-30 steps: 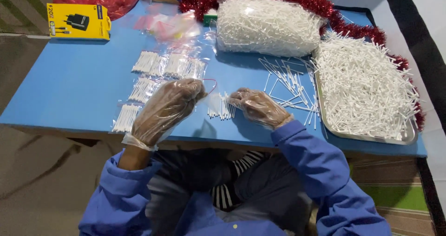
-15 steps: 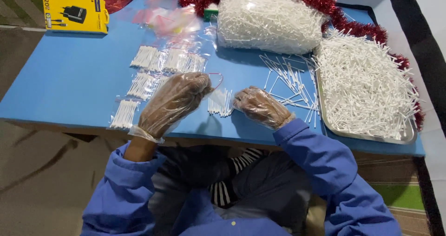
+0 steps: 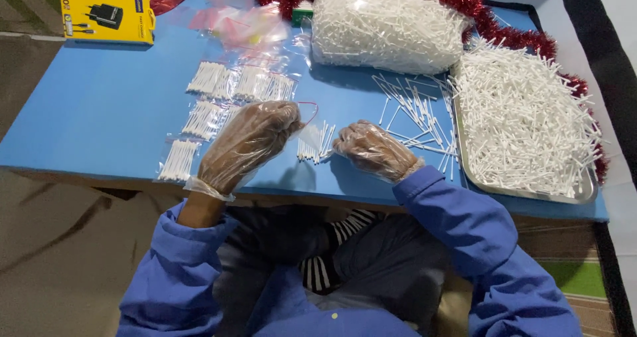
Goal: A person wearing gloves is rapidly sorting and packaging bundles of white plastic sticks into small clear plastic bags on a blue table.
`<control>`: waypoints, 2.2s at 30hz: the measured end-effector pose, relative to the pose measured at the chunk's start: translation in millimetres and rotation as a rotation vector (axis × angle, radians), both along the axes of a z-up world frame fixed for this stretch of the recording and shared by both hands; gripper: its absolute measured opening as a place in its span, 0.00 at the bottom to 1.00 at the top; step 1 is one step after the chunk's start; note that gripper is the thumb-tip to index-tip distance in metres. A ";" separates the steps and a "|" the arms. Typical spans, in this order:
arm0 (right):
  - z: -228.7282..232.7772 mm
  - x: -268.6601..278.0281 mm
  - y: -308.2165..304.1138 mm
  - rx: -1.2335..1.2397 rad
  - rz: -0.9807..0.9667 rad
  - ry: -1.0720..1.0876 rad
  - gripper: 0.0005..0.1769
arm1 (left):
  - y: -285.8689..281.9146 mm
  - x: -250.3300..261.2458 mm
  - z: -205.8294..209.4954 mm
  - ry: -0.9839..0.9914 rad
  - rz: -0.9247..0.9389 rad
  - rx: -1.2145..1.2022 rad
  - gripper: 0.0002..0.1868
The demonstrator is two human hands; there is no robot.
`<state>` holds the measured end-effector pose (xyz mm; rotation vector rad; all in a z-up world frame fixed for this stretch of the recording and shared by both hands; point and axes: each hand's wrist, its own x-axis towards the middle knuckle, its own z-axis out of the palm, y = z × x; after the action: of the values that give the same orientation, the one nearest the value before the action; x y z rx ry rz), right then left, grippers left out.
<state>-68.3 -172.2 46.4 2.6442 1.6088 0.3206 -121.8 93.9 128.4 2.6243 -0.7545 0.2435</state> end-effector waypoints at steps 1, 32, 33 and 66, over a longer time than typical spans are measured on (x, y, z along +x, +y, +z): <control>-5.6 3.5 -2.3 -0.002 0.003 -0.001 0.08 | 0.5 -0.1 0.6 -0.001 0.003 -0.002 0.13; 104.4 -1.2 2.0 0.173 -0.346 0.355 0.09 | -15.3 9.7 -54.9 -0.365 -0.198 -0.173 0.17; 111.2 -3.1 8.4 0.076 -0.380 0.300 0.10 | -17.7 13.1 -55.7 -0.387 -0.224 -0.169 0.21; 104.2 12.2 20.1 -0.011 -0.385 0.454 0.12 | -55.0 40.0 -14.6 -0.044 -0.050 0.102 0.15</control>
<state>-56.1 -152.1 150.6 3.0855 1.1138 -0.3210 -81.8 38.9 113.8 2.6992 -0.8671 0.2562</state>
